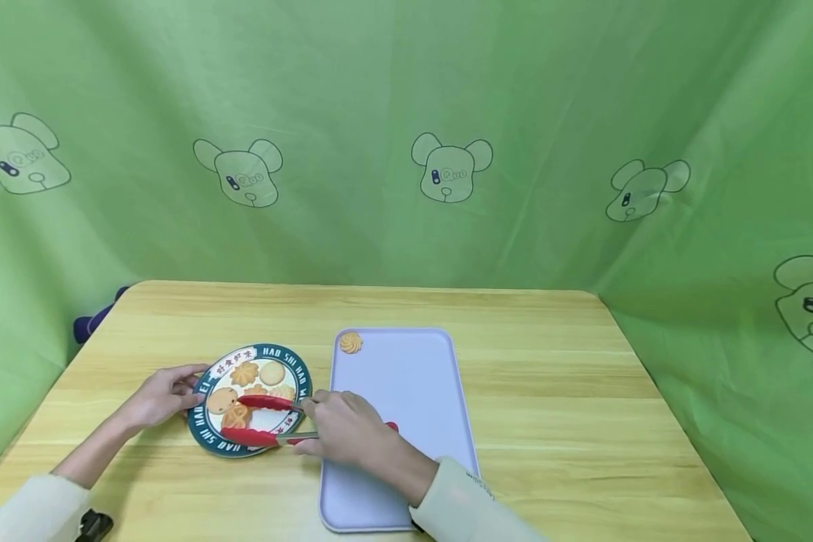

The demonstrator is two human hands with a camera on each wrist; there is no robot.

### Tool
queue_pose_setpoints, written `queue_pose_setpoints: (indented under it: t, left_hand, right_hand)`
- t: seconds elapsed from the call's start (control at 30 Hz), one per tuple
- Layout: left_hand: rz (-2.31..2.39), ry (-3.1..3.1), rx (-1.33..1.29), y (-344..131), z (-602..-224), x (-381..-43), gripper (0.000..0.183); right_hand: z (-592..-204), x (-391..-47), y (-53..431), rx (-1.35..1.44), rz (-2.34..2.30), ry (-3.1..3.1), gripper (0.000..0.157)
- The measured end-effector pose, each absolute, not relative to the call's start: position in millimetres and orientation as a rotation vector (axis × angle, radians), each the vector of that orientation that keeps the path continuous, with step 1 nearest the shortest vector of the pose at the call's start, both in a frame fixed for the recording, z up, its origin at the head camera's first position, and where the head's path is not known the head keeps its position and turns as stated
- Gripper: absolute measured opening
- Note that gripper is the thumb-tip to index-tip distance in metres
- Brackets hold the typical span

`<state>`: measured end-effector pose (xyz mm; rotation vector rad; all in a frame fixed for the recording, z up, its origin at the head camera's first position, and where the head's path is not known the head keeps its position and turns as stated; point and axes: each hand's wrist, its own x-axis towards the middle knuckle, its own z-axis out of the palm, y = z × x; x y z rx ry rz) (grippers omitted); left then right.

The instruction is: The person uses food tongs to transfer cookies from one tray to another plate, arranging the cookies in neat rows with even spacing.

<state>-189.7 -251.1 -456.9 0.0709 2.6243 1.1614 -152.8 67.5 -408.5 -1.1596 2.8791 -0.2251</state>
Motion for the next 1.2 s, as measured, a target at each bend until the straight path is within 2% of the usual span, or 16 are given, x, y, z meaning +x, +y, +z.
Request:
queue_pose_setpoints:
  t: [0.43,0.63,1.2]
  left_hand:
    - [1.153,2.628,0.055,-252.3,-457.1,-189.7,0.055]
    - [1.154,2.636,0.067,-251.9,-457.5,-189.8,0.054]
    - [1.163,2.630,0.066,-253.4,-460.7,-190.7,0.054]
  right_hand:
    - [-411.0,-150.7,49.0,-1.144,-0.152,2.863,0.055]
    - [-408.9,-150.8,52.9,-1.112,-0.176,2.852,0.061]
    - [-407.2,-158.4,121.5,-0.796,-0.421,2.936,0.075]
